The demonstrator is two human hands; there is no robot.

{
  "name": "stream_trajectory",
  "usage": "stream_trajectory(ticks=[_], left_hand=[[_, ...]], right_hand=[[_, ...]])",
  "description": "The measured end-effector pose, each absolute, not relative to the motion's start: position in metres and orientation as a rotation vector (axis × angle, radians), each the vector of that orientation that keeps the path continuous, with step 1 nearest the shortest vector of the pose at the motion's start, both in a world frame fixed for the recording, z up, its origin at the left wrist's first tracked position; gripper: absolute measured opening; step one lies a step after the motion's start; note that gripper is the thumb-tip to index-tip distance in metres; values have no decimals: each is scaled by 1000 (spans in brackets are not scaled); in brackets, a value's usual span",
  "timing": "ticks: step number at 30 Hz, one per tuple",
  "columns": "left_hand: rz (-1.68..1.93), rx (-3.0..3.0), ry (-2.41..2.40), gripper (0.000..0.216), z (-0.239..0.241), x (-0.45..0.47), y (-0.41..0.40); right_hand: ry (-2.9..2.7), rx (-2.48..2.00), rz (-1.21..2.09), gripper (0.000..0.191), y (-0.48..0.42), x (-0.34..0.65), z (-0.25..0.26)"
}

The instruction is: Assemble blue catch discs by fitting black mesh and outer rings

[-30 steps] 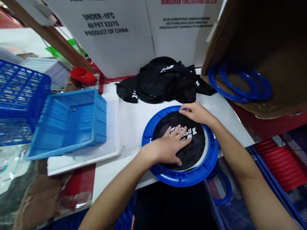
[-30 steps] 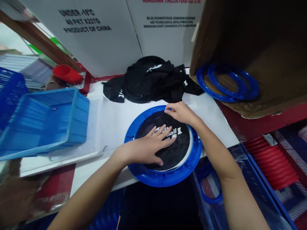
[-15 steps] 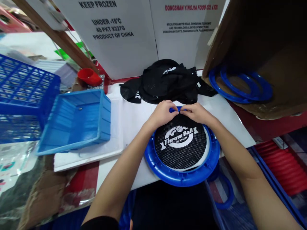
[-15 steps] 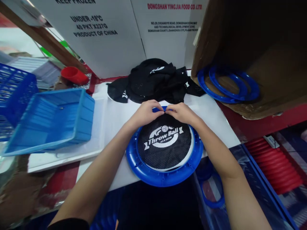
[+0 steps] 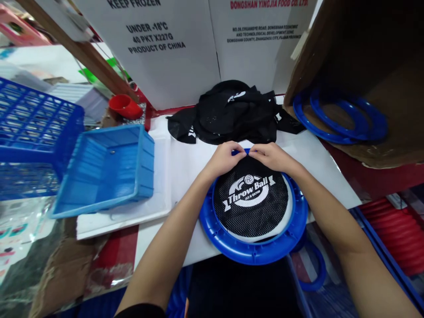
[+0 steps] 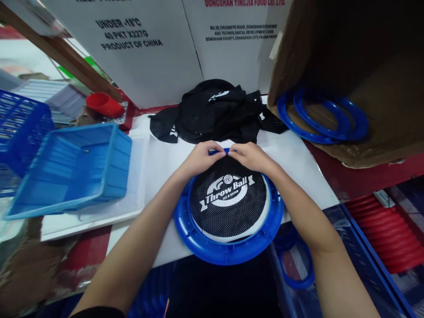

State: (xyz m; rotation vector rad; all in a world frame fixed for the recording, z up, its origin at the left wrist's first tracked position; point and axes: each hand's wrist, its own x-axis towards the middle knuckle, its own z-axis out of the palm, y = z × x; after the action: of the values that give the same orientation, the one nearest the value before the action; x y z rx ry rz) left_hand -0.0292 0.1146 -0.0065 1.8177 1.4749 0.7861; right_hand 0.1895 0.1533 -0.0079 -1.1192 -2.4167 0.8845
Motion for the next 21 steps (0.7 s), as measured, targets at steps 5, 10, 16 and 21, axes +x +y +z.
stream_trajectory(ticks=[5,10,16,21], left_hand=[[782,1813,1500,9,-8,-28,114],[776,1847,1502,11,-9,-25,115],[777,1734,1596,7,-14,-19,120],[706,1822,1565,9,-18,-19,123]], right_hand=[[-2432,-1154,839,19,151,187,-5],[-2422,-1184,838,18,151,185,-4],[-2303,-1129,911,18,151,182,-4],[-2264,-1163,914,12,150,181,-2]])
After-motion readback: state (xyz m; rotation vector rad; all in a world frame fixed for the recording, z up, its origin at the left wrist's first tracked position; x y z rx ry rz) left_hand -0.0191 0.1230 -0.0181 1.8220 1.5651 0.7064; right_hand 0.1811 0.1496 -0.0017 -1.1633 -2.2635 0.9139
